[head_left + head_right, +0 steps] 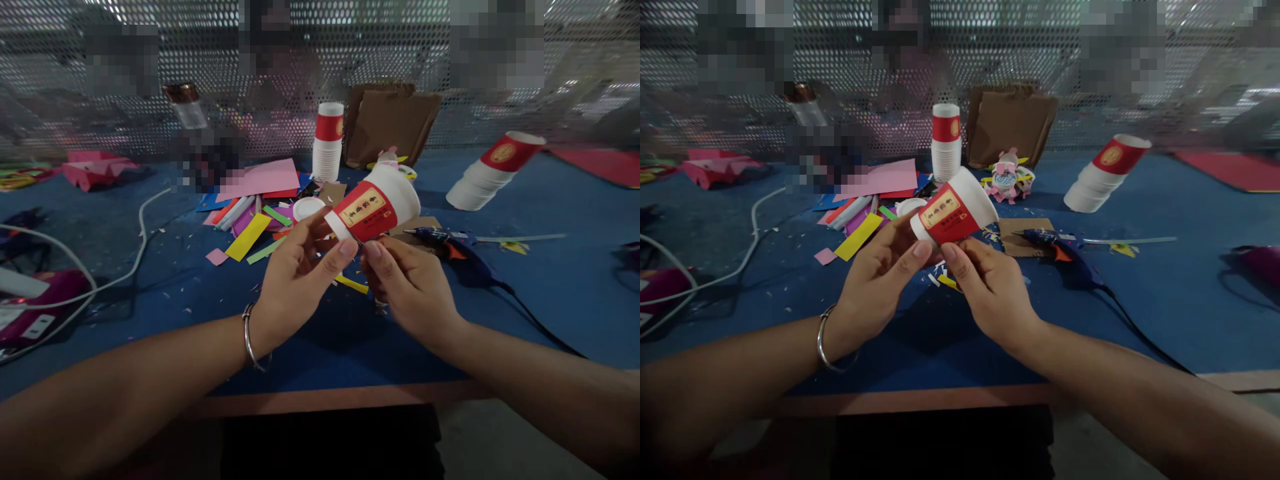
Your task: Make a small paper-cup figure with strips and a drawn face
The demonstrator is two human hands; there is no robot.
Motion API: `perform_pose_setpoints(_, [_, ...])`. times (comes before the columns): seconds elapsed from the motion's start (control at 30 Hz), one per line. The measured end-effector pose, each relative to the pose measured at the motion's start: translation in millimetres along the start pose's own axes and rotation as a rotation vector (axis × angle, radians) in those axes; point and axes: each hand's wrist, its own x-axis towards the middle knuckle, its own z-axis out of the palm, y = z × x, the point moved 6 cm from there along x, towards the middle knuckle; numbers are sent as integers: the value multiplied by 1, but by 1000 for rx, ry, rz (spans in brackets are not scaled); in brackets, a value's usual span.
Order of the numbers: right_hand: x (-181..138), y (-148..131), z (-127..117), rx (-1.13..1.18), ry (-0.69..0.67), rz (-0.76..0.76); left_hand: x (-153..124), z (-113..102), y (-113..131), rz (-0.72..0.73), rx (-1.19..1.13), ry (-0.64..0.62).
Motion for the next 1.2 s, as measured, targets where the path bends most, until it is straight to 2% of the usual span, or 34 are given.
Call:
perform_pose_setpoints(0.1, [-1,4,1,53,-15,46,4,1,-2,-45,-57,3])
perform_pose_setpoints(0.37, [-6,8,1,81,-13,74,3,-6,3,-5,33,89])
perform_pose_setpoints(0.77, [-7,3,0,40,-25,70,-1,-9,9,139,199,105])
perform_pose_setpoints(1.2, [-2,8,2,71,-45,102,3,-13,7,166,218,106])
